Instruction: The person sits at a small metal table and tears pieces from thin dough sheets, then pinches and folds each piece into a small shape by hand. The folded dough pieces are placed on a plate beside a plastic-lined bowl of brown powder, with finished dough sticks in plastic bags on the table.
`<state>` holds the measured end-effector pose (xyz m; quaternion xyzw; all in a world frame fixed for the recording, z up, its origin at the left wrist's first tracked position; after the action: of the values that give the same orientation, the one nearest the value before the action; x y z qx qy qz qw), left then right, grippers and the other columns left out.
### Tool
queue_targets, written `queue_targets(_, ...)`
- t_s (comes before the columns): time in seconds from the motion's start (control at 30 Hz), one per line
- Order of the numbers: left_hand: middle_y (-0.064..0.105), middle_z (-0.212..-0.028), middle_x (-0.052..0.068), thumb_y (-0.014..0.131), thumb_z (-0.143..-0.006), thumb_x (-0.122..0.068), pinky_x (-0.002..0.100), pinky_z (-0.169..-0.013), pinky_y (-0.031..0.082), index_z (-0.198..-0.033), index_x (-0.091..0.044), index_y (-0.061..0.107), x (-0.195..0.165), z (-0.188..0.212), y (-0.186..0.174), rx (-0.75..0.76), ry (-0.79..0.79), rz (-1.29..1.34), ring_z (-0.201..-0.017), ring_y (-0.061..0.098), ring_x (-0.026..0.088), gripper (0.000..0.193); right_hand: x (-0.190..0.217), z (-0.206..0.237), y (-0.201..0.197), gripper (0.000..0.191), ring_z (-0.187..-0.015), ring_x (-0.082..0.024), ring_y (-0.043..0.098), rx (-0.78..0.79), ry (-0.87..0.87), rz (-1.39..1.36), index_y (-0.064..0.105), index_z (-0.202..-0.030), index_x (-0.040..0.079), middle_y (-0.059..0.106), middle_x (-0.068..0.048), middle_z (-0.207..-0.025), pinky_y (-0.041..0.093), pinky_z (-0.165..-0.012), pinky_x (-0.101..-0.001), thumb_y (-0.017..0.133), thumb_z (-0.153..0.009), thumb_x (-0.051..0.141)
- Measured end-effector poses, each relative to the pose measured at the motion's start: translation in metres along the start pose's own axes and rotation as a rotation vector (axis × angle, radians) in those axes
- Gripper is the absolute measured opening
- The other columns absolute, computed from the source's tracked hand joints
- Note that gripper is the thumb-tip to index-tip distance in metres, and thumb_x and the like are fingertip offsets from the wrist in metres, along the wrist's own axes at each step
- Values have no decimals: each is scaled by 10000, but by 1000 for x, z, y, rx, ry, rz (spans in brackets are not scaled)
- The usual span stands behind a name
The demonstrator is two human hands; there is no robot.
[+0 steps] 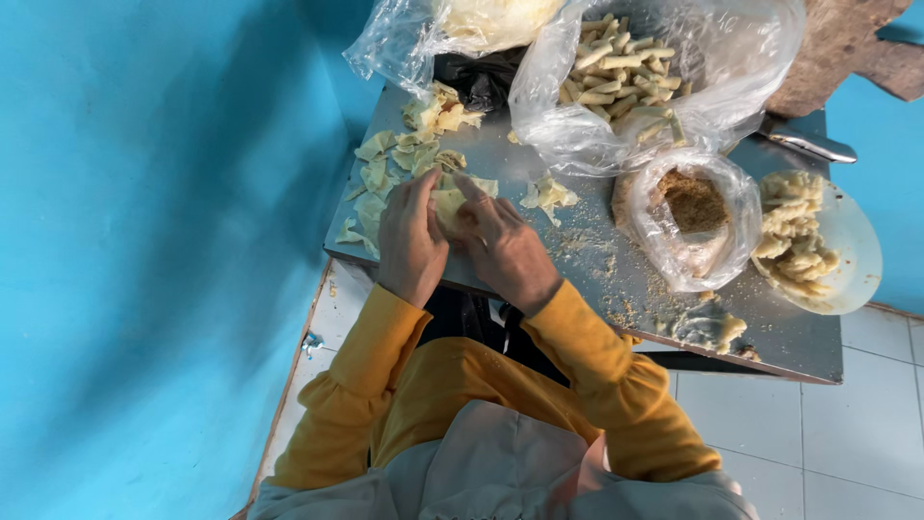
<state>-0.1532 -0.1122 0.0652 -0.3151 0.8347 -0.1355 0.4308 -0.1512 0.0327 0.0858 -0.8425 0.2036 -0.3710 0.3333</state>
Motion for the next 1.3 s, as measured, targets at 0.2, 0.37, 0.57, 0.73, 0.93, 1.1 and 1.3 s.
queue_targets(0.2, 629, -1240, 121, 642, -1018, -117, 355, -771, 588, -1373, -71, 577, 3, -3, 3, 25, -194, 243, -967, 645, 235, 364, -28, -11, -1, 599, -853, -168, 777, 68, 268, -174, 448, -1540, 109, 793, -101, -1019, 640, -745, -291, 685, -991, 79)
queue_targets(0.37, 585, -1309, 143, 709, -1003, -113, 333, -744, 597, -1357, -67, 562, -8, -4, 6, -34, -109, 330, -1094, 622, 264, 387, -38, -8, -6, 589, -917, -170, 759, 31, 255, -430, 452, -1518, 6, 778, -157, -1053, 631, -810, -271, 659, -967, -26)
queue_targets(0.57, 600, -1215, 118, 661, -880, 72, 444, -982, 476, -1348, -71, 533, -4, 0, 11, -81, -122, 150, -1164, 569, 322, 506, -75, -4, 1, 538, -805, -187, 704, -13, 600, -795, 487, -1415, -70, 742, -178, -990, 599, -686, -265, 667, -912, 0)
queue_targets(0.73, 601, -1212, 164, 672, -832, 55, 469, -979, 460, -1280, -89, 560, -24, 4, 6, -165, 6, -47, -1153, 537, 357, 484, -58, 16, -77, 453, -1003, -239, 786, -297, 368, -1010, 493, -1373, -106, 752, -196, -1136, 672, -898, -306, 581, -951, 35)
queue_targets(0.93, 720, -1033, 27, 653, -1004, -116, 245, -849, 592, -1259, -55, 610, -53, 50, 78, 208, -518, 1025, -914, 698, 108, 266, 0, 69, -108, 463, -847, -227, 780, -257, 316, 126, 474, -1443, -59, 755, -163, -991, 613, -702, -319, 668, -1028, 2)
queue_targets(1.1, 709, -1027, 79, 697, -1027, -63, 255, -870, 589, -1139, 28, 645, -70, 77, 108, 112, -456, 1245, -933, 683, 107, 154, 28, 102, -95, 334, -1075, -303, 753, -316, 136, 261, 533, -1309, -28, 720, -213, -1260, 634, -856, -348, 654, -998, -23)
queue_targets(1.3, 690, -977, 58, 695, -993, -11, 254, -815, 594, -1149, -9, 597, -65, 97, 122, 102, -569, 1332, -874, 669, 84, 185, 18, 130, -92, 393, -1108, -248, 762, -345, 266, 78, 484, -1379, -12, 746, -124, -1218, 617, -934, -344, 632, -1016, -43)
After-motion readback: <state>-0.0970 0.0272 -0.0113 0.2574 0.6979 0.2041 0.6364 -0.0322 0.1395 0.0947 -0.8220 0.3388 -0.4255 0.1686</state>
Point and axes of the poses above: each hand's wrist, its own z-axis away from the middle knuckle, its own y-axis out of the palm, x = y × z, the point moved 7 cm from there along -z, towards the middle knuckle
